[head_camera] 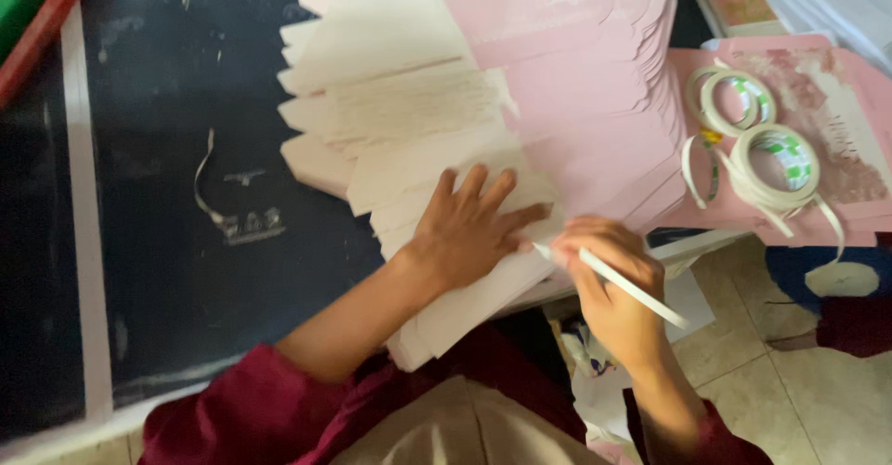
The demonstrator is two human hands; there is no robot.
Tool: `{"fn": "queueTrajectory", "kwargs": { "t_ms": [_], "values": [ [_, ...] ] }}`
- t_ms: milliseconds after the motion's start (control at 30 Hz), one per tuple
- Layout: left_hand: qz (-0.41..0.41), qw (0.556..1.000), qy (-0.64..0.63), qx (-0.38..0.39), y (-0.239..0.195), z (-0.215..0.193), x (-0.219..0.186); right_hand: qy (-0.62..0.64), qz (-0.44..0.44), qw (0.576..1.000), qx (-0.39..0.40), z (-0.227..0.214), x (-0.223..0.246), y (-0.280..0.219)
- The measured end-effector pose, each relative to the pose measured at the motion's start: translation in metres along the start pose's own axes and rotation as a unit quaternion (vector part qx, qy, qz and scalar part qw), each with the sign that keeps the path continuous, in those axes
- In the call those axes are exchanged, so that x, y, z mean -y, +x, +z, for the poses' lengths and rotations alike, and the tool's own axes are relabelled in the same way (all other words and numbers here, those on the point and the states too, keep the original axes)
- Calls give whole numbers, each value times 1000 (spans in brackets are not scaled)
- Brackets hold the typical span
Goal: The person applies a white adhesive substance to the edges of a stack of pink paper sheets using a white applicator. They then lift and separate the sheets to reveal the applied adhesive.
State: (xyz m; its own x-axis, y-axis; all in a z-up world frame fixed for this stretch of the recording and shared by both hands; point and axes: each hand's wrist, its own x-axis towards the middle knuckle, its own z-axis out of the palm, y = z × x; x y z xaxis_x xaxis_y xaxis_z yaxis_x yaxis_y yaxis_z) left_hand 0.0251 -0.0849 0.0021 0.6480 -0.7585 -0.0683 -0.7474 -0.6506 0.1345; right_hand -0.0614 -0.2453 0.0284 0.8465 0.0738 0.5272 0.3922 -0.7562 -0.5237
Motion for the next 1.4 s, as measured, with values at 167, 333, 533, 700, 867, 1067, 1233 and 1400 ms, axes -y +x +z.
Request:
{"fn": "queueTrajectory", "kwargs": {
  "t_ms": [167,333,533,700,867,1067,1233,1400],
  "values": [
    [34,998,-60,-6,-5,16,25,214,84,948,221,1,41,-6],
    [110,954,-265,88,-56,-22,38,209,80,934,278,14,48,-14],
    [142,970,-197,16,-61,16,40,-51,-40,985,161,25,43,-23],
    [147,969,-197,19,-62,18,40,232,224,918,230,-31,-14,-16],
    [144,969,-197,39,-61,11,39,59,236,967,82,-14,-19,0],
    [134,973,-182,40,-61,14,38,-79,20,997,-10,3,-14,2],
    [134,975,-174,24,-61,13,37,-283,29,958,37,8,-18,-7],
    [130,978,-162,34,-59,15,37,-131,55,988,60,-4,-31,-3]
  ]
}}
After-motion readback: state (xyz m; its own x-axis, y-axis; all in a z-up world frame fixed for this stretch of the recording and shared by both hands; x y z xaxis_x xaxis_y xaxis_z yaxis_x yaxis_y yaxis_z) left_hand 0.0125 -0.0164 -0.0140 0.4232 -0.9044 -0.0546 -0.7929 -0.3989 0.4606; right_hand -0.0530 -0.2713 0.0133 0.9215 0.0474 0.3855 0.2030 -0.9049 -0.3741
